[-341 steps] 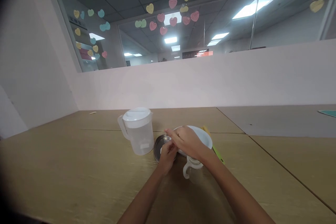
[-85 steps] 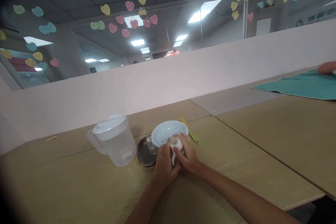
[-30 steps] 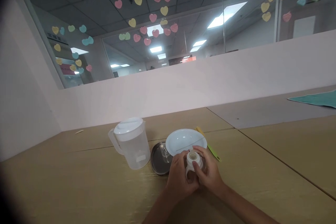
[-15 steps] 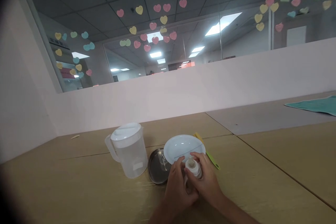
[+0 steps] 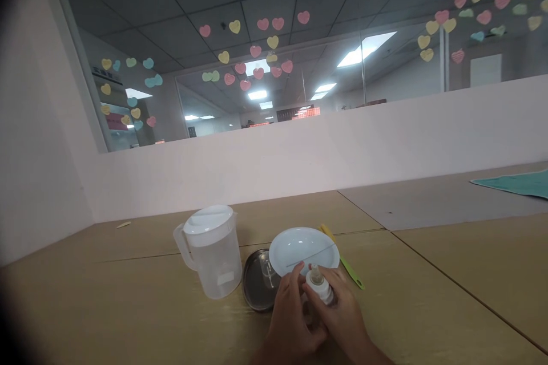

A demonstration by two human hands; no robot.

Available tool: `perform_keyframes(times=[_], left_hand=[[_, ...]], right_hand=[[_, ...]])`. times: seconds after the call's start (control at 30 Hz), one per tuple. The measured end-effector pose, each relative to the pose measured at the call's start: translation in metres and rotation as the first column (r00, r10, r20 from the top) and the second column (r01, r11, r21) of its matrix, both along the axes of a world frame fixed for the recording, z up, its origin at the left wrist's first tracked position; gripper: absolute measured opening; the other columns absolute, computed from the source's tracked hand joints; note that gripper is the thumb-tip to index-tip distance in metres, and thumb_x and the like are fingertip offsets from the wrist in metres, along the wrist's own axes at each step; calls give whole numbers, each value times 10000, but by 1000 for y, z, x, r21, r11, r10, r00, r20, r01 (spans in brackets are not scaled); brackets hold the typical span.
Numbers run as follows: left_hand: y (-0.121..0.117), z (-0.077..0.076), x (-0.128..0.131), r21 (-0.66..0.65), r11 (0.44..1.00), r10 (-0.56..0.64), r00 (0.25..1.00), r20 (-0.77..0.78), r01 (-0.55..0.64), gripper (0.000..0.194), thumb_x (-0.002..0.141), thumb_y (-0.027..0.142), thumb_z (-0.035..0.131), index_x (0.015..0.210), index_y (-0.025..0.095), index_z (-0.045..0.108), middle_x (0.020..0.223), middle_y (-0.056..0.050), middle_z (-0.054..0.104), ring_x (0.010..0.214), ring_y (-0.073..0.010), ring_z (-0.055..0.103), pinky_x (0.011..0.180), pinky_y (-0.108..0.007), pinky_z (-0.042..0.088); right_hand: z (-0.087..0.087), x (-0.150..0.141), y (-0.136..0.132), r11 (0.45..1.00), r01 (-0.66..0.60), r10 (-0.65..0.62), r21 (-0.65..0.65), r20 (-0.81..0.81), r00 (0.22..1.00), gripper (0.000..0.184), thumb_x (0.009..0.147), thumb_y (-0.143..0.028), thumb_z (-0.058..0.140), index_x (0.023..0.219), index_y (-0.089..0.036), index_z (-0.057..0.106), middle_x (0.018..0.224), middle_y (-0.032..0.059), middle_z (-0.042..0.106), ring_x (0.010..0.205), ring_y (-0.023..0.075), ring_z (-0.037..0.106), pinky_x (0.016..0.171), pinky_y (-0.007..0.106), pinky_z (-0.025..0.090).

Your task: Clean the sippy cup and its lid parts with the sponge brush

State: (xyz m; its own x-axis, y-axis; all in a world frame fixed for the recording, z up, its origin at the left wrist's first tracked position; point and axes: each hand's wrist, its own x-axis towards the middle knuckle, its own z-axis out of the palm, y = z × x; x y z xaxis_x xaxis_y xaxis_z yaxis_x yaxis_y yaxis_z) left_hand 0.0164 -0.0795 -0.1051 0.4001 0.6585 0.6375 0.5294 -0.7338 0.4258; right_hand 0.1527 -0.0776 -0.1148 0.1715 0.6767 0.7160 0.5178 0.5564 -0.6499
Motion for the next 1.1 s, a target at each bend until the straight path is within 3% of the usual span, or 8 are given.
perform_keyframes(times=[0.13, 0.3, 0.37, 0.43, 0.5, 0.6, 0.77, 1.1], left_hand=[[1, 4, -1, 79, 997, 8, 1000, -21, -6, 881, 549, 185, 623, 1347, 125, 253, 1210, -147, 523, 1062, -292, 500, 945, -468, 413], [7, 23, -23, 238, 967, -61, 990, -130, 91, 684, 673, 293, 604, 1298, 164, 360, 1075, -108, 595, 950, -253, 545, 851, -429, 457], [13, 28, -36, 302, 953, 50, 993, -103, -17, 591, 760, 330, 559, 1295, 162, 372, 1074, -112, 596, 960, -248, 547, 842, -414, 458], [21, 29, -47, 336, 915, 251, 967, -40, -223, 421, 842, 294, 472, 1242, 168, 435, 1086, -112, 595, 987, -242, 544, 857, -409, 447], [29, 26, -56, 295, 863, 429, 903, -1, -410, 314, 885, 265, 401, 1168, 176, 503, 1098, -109, 591, 1006, -239, 542, 861, -405, 443], [42, 15, -64, 210, 815, 559, 829, -38, -540, 292, 900, 280, 376, 1107, 191, 561, 1151, -99, 573, 1060, -240, 527, 888, -403, 436], [52, -1, -68, 96, 797, 604, 782, -158, -596, 355, 901, 311, 365, 1169, 177, 554, 1211, -94, 566, 1138, -244, 495, 942, -386, 402], [50, -3, -68, 56, 800, 596, 781, -186, -597, 298, 852, 160, 371, 1089, 140, 551, 1115, -109, 581, 1045, -232, 526, 875, -352, 412]], right_hand=[[1, 0, -1, 1000, -14, 14, 6, 3, 1000, 252, 790, -416, 572, 935, -223, 642, 929, 68, 656, 869, 208, 617, 741, 315, 532], [4, 0, 0, 999, -19, 16, 50, 61, 998, 248, 788, -421, 572, 909, -217, 646, 886, 60, 667, 826, 210, 625, 708, 322, 537], [4, 1, 1, 998, -2, -4, 68, 87, 996, 258, 779, -423, 583, 917, -213, 645, 886, 61, 666, 826, 214, 623, 702, 328, 537], [2, 2, 2, 997, 14, -23, 81, 115, 993, 262, 778, -423, 585, 921, -212, 643, 886, 63, 665, 829, 217, 620, 702, 334, 534], [1, 3, 3, 996, 19, -31, 86, 141, 990, 257, 783, -421, 581, 920, -212, 641, 887, 64, 664, 829, 216, 617, 699, 333, 532], [0, 3, 5, 994, 18, -35, 105, 170, 985, 247, 787, -416, 579, 920, -217, 639, 882, 57, 666, 824, 209, 616, 692, 322, 531], [2, 4, 6, 991, 16, -40, 130, 189, 981, 253, 787, -420, 577, 934, -223, 639, 887, 45, 669, 830, 201, 622, 703, 308, 532], [10, 5, 1, 996, -25, 5, 88, 220, 976, 259, 809, -423, 539, 938, -220, 635, 884, 57, 673, 825, 210, 630, 707, 329, 535]])
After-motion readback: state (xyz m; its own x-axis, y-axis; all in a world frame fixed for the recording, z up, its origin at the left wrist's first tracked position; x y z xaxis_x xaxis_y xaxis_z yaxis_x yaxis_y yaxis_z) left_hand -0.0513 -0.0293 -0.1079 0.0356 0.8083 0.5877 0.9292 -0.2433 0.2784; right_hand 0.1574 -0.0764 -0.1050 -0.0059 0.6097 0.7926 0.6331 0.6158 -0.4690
